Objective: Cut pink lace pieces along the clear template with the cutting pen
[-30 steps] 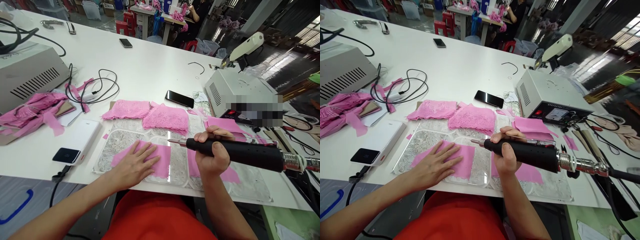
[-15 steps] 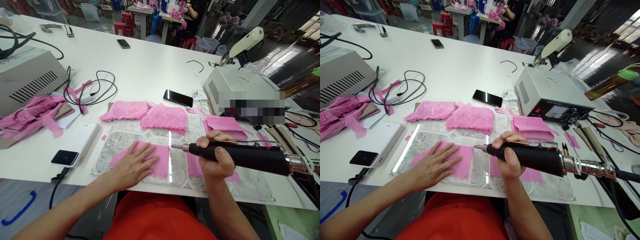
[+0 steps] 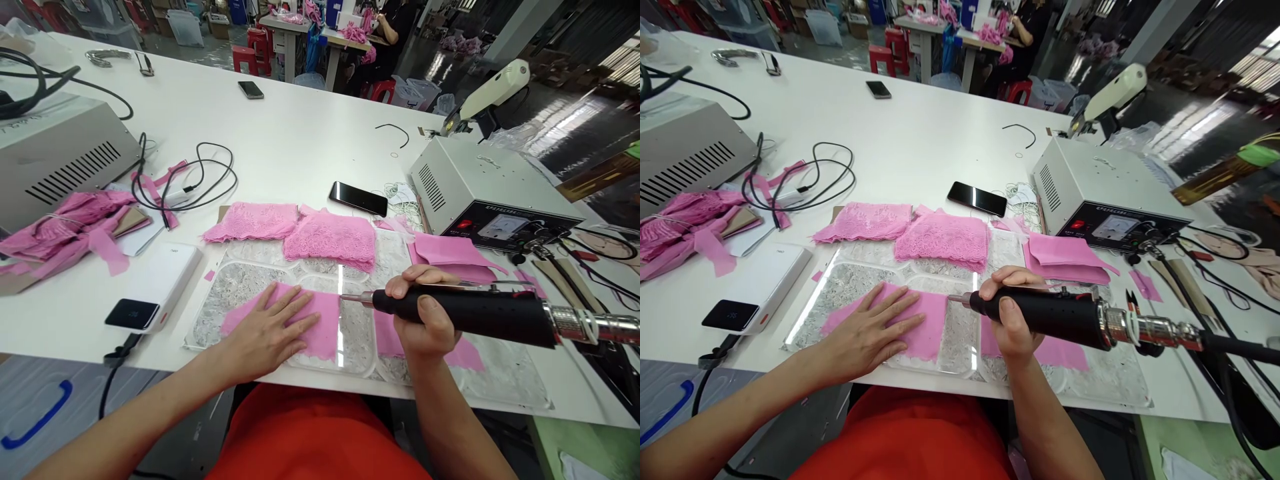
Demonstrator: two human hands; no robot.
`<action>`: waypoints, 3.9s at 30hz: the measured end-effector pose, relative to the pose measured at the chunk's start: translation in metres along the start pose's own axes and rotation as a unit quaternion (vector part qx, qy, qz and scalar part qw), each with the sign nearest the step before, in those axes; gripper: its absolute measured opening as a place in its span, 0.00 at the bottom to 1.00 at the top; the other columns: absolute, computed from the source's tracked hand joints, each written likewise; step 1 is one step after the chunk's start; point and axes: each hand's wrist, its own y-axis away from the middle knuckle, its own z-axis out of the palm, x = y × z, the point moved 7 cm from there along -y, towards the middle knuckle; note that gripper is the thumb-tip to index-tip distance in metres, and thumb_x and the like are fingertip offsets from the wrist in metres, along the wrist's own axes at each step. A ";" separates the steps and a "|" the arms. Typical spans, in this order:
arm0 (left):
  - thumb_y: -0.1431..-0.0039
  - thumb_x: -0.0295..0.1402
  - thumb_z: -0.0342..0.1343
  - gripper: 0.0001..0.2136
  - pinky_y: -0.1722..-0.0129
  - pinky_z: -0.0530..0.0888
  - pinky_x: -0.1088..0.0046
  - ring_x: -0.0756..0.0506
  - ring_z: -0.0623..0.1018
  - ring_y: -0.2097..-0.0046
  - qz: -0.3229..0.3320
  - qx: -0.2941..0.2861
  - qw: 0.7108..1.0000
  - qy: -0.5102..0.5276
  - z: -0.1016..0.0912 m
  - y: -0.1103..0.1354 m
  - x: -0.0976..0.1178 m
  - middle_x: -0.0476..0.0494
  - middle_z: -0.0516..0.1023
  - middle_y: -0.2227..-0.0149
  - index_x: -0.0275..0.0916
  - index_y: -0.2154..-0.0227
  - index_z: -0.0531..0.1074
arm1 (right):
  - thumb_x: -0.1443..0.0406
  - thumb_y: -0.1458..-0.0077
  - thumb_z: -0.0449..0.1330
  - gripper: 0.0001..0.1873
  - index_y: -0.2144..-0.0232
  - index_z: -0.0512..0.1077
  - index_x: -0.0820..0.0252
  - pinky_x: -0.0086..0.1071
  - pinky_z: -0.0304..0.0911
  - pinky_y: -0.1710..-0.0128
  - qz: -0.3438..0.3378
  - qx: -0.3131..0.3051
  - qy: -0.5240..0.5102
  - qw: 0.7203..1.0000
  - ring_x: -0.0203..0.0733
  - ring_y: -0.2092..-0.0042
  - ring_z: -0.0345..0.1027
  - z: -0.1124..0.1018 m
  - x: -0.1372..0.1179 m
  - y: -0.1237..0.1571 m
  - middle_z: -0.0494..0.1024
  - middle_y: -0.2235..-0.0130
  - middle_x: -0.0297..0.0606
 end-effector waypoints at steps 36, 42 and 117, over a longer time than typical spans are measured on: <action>0.34 0.28 0.51 0.18 0.33 0.53 0.50 0.39 0.61 0.34 -0.167 0.145 0.975 -0.024 -0.036 0.091 -0.007 0.38 0.71 0.41 0.36 0.42 0.65 | 0.66 0.52 0.60 0.07 0.67 0.69 0.56 0.36 0.68 0.69 0.040 -0.092 -0.055 0.993 0.32 0.73 0.67 0.106 0.031 0.009 0.70 0.65 0.31; 0.35 0.28 0.52 0.18 0.33 0.53 0.50 0.39 0.60 0.34 -0.180 0.174 0.968 -0.008 -0.038 0.101 -0.007 0.36 0.71 0.42 0.35 0.43 0.66 | 0.64 0.54 0.60 0.08 0.68 0.67 0.55 0.37 0.69 0.68 0.037 -0.092 -0.015 0.995 0.33 0.73 0.67 0.111 0.035 0.010 0.70 0.67 0.31; 0.37 0.26 0.50 0.17 0.37 0.62 0.54 0.39 0.62 0.35 -0.142 0.221 0.964 0.042 -0.041 0.123 -0.012 0.37 0.74 0.45 0.35 0.46 0.68 | 0.64 0.53 0.60 0.06 0.69 0.68 0.56 0.34 0.67 0.71 0.086 -0.169 -0.094 0.977 0.31 0.73 0.64 0.156 0.023 0.038 0.67 0.66 0.31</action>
